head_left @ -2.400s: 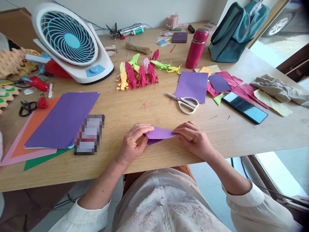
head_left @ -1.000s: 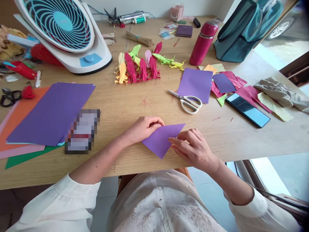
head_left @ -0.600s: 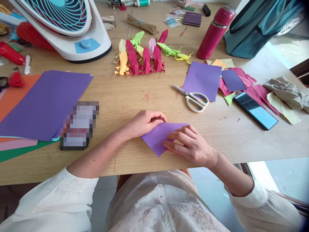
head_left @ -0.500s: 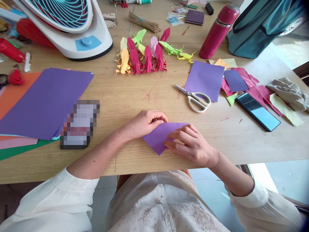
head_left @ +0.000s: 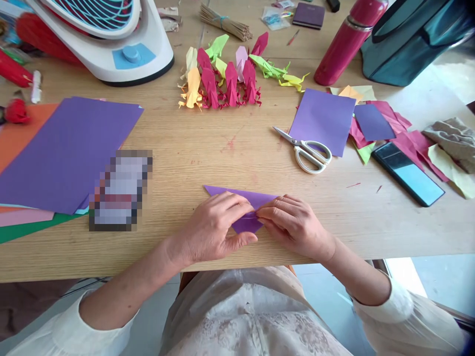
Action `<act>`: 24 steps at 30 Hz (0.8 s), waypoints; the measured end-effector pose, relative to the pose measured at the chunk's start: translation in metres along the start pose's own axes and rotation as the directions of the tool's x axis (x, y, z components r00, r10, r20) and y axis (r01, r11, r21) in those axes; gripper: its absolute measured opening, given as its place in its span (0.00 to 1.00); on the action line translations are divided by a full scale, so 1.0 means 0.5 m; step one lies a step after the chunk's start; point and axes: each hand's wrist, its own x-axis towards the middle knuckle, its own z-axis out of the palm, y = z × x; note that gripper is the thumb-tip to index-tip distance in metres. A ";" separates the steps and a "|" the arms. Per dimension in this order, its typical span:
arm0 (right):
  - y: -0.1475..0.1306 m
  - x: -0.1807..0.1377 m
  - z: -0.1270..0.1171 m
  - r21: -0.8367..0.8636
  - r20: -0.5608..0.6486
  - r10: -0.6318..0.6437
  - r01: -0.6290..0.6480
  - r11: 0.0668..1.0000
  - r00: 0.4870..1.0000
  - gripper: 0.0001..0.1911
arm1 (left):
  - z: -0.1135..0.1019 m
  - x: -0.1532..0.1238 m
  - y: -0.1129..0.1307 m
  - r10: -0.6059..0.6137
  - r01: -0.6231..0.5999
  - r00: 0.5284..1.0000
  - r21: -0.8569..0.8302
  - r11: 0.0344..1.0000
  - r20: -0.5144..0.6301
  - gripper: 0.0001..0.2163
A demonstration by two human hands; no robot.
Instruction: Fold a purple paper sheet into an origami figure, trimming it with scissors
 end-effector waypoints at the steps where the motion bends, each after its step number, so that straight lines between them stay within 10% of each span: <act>1: -0.002 0.001 0.002 0.019 0.004 0.022 -0.022 1.000 1.000 0.04 | 0.007 -0.005 0.005 -0.007 0.009 1.000 0.049 0.999 -0.022 0.19; 13: 0.044 -0.057 -0.059 0.057 0.037 0.240 -0.242 0.969 0.970 0.09 | 0.028 -0.019 0.006 -0.053 0.084 0.971 0.124 0.989 -0.234 0.05; 24: 0.051 -0.074 -0.055 -0.055 -0.009 0.257 -0.257 0.965 0.966 0.06 | 0.002 -0.012 0.031 -0.055 0.087 0.993 0.328 0.941 -0.107 0.03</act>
